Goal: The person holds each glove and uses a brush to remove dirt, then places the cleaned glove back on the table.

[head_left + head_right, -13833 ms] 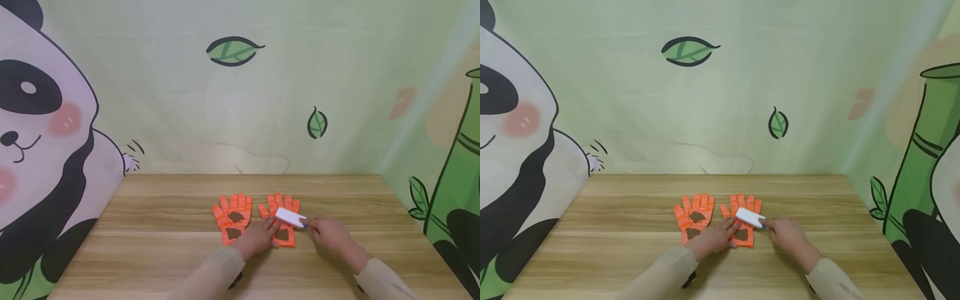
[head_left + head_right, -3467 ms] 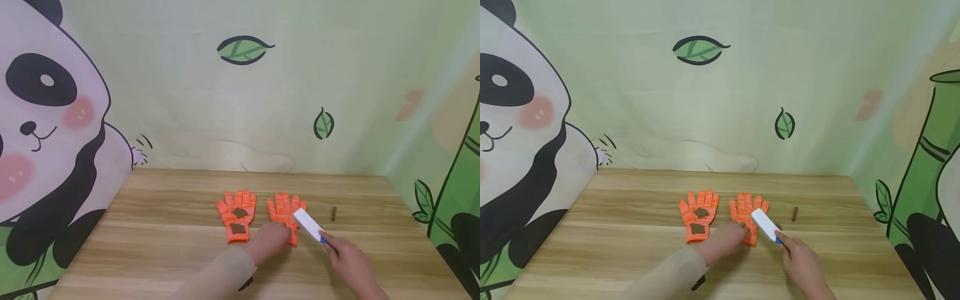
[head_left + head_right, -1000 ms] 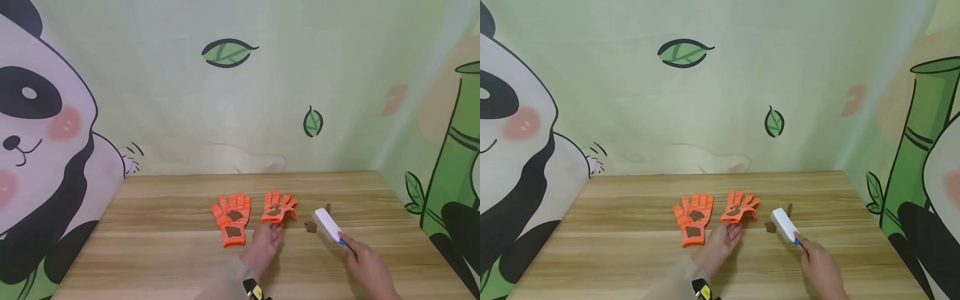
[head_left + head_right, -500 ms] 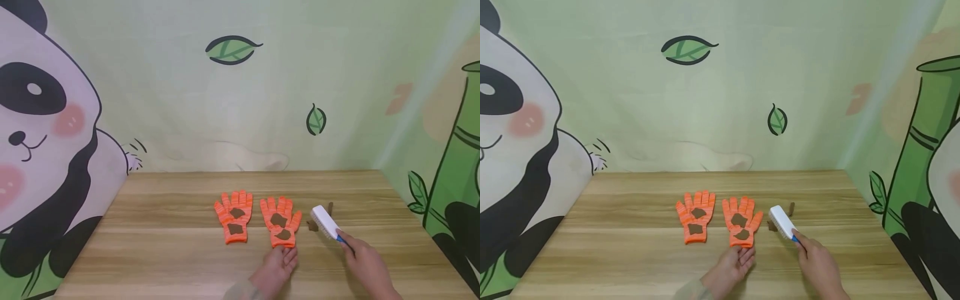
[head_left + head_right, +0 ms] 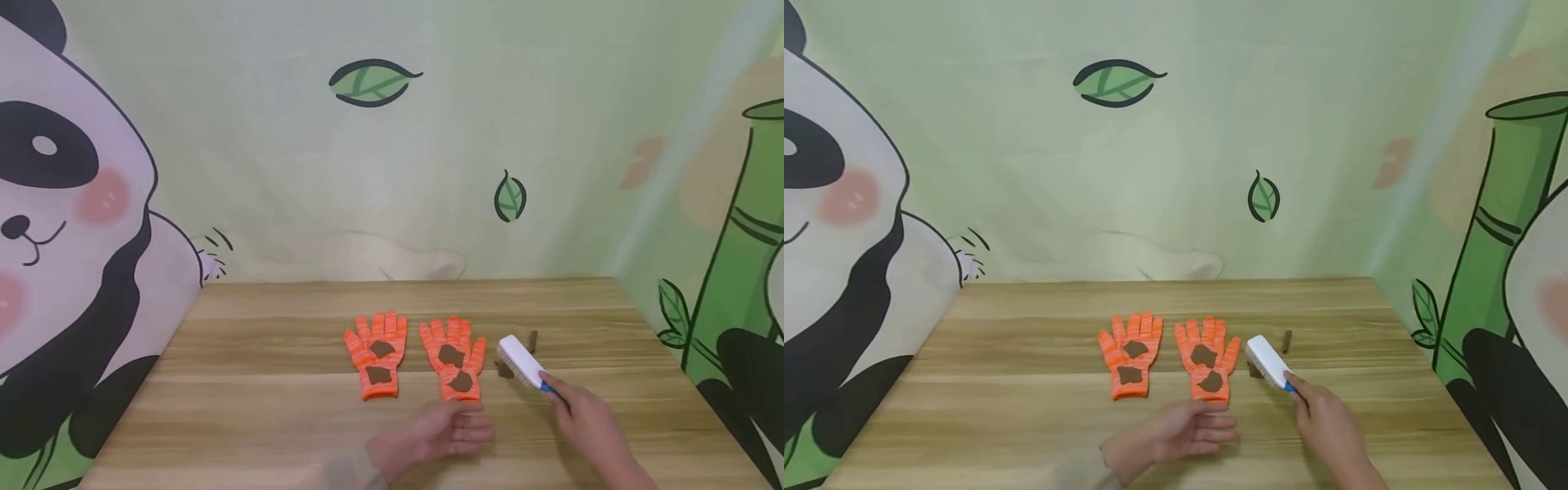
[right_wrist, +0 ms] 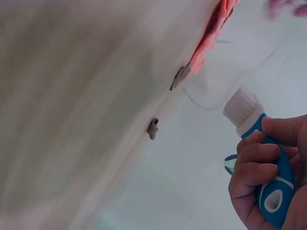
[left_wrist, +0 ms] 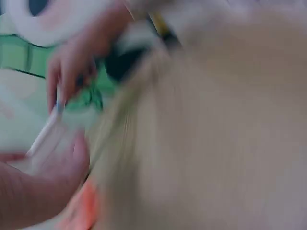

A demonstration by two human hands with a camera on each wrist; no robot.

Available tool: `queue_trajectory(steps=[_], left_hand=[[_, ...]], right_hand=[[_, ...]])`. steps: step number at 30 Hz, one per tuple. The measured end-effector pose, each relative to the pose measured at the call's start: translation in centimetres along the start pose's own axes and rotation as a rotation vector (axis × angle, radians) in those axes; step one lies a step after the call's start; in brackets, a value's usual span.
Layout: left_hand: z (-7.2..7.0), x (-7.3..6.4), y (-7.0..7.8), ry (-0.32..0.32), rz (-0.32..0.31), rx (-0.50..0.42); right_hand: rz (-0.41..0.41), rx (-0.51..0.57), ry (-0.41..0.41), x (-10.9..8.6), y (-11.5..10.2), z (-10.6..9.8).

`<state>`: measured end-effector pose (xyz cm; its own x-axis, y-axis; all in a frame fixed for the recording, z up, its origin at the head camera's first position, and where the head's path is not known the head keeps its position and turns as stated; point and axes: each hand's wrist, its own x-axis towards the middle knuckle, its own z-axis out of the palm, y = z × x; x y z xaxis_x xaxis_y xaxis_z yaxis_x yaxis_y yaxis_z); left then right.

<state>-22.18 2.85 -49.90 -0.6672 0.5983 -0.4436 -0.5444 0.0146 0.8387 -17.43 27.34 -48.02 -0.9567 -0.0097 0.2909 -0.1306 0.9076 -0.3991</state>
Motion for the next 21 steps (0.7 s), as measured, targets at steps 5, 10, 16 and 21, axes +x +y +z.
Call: queue_trajectory(steps=[5,10,16,21], left_hand=[[-2.9,-0.7,2.7,0.09,0.253,1.045],[-3.8,0.3,3.5,0.266,0.306,1.655],[-4.2,2.4,3.0,0.374,0.243,1.804],[-4.2,3.4,2.9,0.383,0.209,1.816]], right_hand=[[0.023,-0.028,-0.096,1.1,-0.7,-0.4],[0.026,-0.05,-0.179,2.0,-1.9,0.0],[-0.083,-0.087,-0.134,3.1,-3.0,1.3],[-0.106,-0.098,-0.18,4.5,-3.1,2.2]])
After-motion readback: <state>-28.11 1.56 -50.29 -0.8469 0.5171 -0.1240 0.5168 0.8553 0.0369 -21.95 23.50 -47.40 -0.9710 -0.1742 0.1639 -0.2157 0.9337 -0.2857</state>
